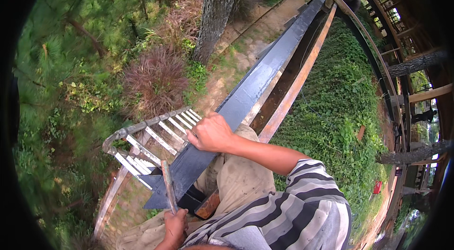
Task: The person secures a metal beam to a wooden structure by hand, using a small metal rod to apply pressure and then twisting a wire around the junction to fasten it.
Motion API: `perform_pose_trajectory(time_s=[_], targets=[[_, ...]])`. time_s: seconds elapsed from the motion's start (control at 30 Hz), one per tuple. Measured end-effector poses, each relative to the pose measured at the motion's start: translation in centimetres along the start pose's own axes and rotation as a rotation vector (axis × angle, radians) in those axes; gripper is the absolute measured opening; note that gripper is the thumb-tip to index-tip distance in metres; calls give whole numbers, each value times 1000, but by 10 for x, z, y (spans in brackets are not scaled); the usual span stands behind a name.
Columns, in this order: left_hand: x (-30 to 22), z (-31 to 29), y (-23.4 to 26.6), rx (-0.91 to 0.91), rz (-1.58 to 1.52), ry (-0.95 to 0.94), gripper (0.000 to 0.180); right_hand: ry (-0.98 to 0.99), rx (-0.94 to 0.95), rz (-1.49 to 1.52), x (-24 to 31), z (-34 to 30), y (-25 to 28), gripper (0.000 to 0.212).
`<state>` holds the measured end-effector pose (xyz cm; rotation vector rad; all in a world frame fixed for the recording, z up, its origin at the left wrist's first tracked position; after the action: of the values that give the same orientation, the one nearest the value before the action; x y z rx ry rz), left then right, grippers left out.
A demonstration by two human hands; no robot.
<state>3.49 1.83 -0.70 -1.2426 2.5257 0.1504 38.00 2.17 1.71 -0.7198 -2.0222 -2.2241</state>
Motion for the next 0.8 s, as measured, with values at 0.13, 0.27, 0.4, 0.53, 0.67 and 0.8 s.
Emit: perform_pose_trajectory(time_s=[0.13,0.27,0.4,0.53,0.67,0.8], targets=[[0,3,-4,7,2,-9,25,-14,18,-6,-6,0,2,48],[1,0,1,0,-17,5,25,33,-13,-18,-4,6,-2,43],[5,8,6,-59,224,-30,30,76,-38,0,9,12,2,46],[-20,-2,14,-71,351,-140,40,-15,-14,-9,7,12,-4,45],[-24,-13,22,-43,253,-96,41,-54,82,-34,18,26,-7,43],[-28,-3,21,-30,248,-165,40,-99,88,-71,11,35,-4,47]])
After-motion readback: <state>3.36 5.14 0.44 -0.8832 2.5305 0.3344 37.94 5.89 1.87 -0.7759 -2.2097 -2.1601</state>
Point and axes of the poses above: each hand's wrist, its own z-axis towards the middle knuckle, its own y-axis out of the back of the hand, x = y × z, the point moved 3 cm from there along z, towards the middle knuckle, and after that the axes turned 2 degrees about x, right-handed, at the moved point
